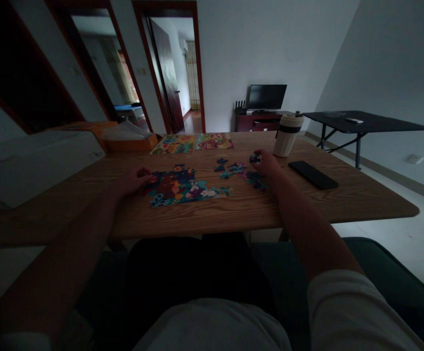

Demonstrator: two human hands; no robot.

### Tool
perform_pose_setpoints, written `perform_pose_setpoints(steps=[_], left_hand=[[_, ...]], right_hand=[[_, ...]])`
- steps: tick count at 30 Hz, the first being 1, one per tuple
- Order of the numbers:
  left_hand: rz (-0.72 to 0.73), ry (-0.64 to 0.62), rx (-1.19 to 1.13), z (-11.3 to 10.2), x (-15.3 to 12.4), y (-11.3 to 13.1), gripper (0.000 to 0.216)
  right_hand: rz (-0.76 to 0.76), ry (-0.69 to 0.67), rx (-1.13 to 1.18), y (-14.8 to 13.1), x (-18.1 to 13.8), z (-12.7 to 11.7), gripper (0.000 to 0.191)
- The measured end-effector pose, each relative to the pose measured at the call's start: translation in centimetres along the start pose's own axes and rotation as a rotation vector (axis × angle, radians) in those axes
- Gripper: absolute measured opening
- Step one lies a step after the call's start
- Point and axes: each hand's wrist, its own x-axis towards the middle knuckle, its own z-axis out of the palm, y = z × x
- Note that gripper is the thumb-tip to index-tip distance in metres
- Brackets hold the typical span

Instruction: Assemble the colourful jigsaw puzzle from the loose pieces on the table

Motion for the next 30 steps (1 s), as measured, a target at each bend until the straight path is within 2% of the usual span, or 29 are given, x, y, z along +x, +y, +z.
perform_pose_setpoints(steps=[8, 18, 30], left_hand=[[0.000, 0.007, -0.003, -0.2, -0.4, 0.6, 0.031], [-0.005, -0.006, -0.003, -0.1, -0.4, 0.7, 0.029], [0.026, -0.012, 0.000, 0.5, 0.1, -0.1, 0.024]], right_hand=[[-0.186, 0.069, -0.010, -0.1, 0.0, -0.1, 0.055], [-0.213, 0.097, -0.006, -0.2, 0.0, 0.1, 0.056], [-0.167, 0.094, 0.037, 0.7, 0.0, 0.5, 0.065]])
